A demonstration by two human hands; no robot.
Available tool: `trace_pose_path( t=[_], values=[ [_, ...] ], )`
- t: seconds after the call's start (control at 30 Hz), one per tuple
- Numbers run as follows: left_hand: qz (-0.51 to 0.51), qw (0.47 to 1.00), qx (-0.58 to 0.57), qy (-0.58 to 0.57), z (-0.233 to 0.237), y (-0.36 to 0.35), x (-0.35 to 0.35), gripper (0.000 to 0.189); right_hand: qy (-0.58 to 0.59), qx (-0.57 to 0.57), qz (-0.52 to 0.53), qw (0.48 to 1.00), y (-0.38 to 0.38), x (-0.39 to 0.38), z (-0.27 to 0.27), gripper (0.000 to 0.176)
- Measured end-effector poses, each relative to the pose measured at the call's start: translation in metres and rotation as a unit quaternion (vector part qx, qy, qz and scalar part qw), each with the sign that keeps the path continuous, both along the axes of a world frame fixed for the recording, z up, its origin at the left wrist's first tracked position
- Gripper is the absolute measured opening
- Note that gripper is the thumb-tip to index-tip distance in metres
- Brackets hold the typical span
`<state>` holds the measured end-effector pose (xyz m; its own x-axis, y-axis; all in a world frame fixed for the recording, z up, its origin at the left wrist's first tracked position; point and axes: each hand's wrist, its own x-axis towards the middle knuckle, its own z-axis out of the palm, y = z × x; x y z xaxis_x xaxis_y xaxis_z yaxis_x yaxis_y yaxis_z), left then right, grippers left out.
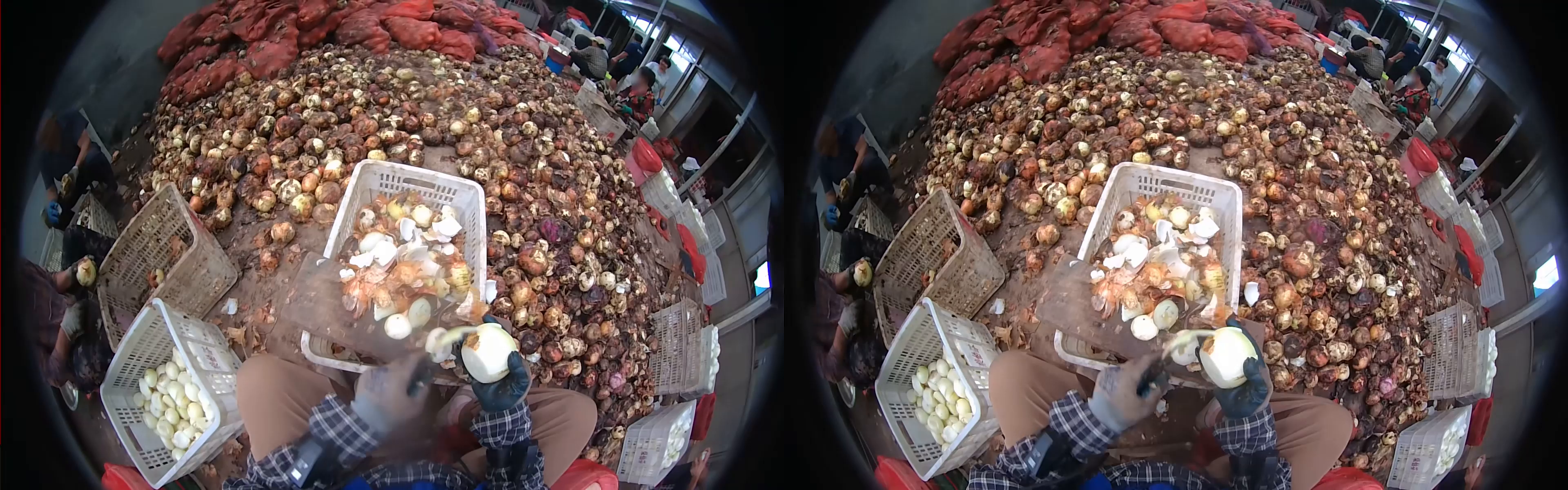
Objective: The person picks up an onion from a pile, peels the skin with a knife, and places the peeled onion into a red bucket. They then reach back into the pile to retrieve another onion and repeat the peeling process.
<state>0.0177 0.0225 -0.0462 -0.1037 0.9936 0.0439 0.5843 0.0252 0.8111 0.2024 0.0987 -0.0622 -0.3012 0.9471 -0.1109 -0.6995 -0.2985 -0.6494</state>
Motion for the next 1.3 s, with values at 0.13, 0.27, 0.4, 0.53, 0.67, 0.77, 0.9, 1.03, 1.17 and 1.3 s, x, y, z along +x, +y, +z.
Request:
trace_pose_path(
  t=[0.13, 0.27, 0.4, 0.53, 0.67, 0.77, 0.9, 1.03, 1.17, 1.3],
  values=[
    [-0.074, 0.992, 0.021, 0.096, 0.015, -0.012, 0.016, 0.063, -0.026, 0.031, -0.023, 0.999, -0.004, -0.002, 0.005, 0.076],
    [-0.041, 0.989, -0.023, 0.142, 0.013, -0.007, 0.018, 0.063, -0.008, 0.029, -0.04, 0.999, -0.007, -0.007, 0.007, 0.076],
    [0.002, 0.993, -0.088, 0.081, -0.008, 0.011, 0.006, 0.055, -0.015, 0.044, -0.037, 0.998, -0.005, -0.012, 0.006, 0.079],
    [0.001, 0.997, -0.075, -0.012, -0.031, 0.006, 0.019, 0.04, -0.121, 0.061, -0.068, 0.988, -0.002, -0.018, 0.0, 0.074],
    [-0.003, 0.995, -0.05, -0.087, -0.021, -0.003, 0.018, 0.041, -0.125, 0.032, -0.119, 0.985, -0.001, -0.014, 0.001, 0.07],
    [-0.053, 0.998, -0.033, -0.012, 0.014, -0.003, 0.011, 0.05, -0.085, -0.001, -0.129, 0.988, -0.002, -0.013, 0.005, 0.068],
    [-0.104, 0.986, -0.042, 0.125, 0.015, -0.001, 0.013, 0.06, -0.009, 0.0, -0.102, 0.995, -0.006, -0.015, 0.005, 0.071],
    [-0.082, 0.983, -0.032, 0.161, 0.019, -0.003, 0.012, 0.064, 0.013, 0.016, -0.096, 0.995, -0.006, -0.015, 0.003, 0.074],
    [-0.076, 0.981, -0.046, 0.171, 0.021, -0.002, 0.008, 0.067, -0.003, 0.045, -0.077, 0.996, -0.006, -0.014, 0.008, 0.079],
    [-0.134, 0.973, -0.005, 0.185, 0.024, -0.006, 0.008, 0.068, -0.038, 0.041, -0.088, 0.995, -0.007, -0.015, 0.013, 0.083]
  ],
)
